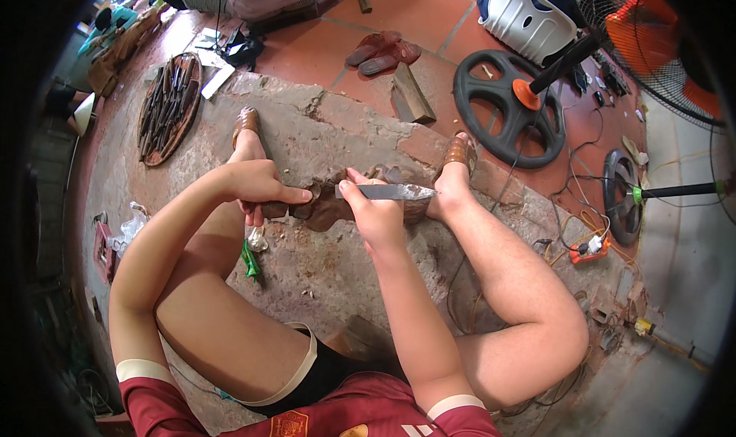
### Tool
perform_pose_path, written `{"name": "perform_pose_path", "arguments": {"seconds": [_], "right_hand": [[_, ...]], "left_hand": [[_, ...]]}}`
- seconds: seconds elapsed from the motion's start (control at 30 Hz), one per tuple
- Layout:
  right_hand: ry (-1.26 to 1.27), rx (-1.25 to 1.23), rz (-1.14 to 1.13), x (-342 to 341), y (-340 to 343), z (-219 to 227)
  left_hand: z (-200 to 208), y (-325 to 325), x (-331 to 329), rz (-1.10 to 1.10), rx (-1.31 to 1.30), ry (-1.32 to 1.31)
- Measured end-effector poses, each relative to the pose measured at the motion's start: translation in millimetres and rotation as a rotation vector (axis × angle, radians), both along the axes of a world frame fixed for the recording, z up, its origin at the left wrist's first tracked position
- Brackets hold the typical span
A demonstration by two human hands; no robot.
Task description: The person sits on the floor and carves a piece of wood using a knife. They hold the wood with their left hand and use the knife in their right hand to shape the object, occasionally rotating it to work on different sides.
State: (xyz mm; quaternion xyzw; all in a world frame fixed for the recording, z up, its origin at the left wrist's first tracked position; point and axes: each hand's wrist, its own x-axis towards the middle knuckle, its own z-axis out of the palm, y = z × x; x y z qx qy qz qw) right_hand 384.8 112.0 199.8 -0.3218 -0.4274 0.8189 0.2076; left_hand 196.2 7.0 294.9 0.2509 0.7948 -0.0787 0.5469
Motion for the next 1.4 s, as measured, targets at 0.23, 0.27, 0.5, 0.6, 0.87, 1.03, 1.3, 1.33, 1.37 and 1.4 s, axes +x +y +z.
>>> {"name": "perform_pose_path", "arguments": {"seconds": [0.23,0.27,0.5,0.6,0.87,1.03,1.3,1.33,1.37,1.4], "right_hand": [[-0.072,0.052,0.002,-4,0,9],[-0.076,0.057,0.006,-4,0,8],[-0.002,0.252,-0.080,-1,-3,-19],[0.050,0.098,-0.104,1,-1,-15],[0.073,-0.010,-0.026,9,5,-8],[0.085,-0.024,0.017,12,5,3],[0.044,0.077,0.070,4,4,-6],[0.019,0.068,0.055,3,3,-7],[-0.007,0.059,0.039,3,3,-7],[-0.022,0.064,0.025,3,2,-5]], "left_hand": [[11,6,5,-0.028,0.025,-0.005],[13,7,6,-0.030,0.022,-0.003],[11,5,9,-0.069,0.053,0.037],[8,2,7,-0.051,0.035,-0.007],[10,4,8,-0.049,0.039,0.006],[7,2,7,-0.043,0.064,0.008],[15,6,10,-0.064,0.059,0.006],[15,6,10,-0.056,0.055,0.005],[15,7,10,-0.048,0.050,0.004],[14,6,9,-0.048,0.051,0.004]]}}
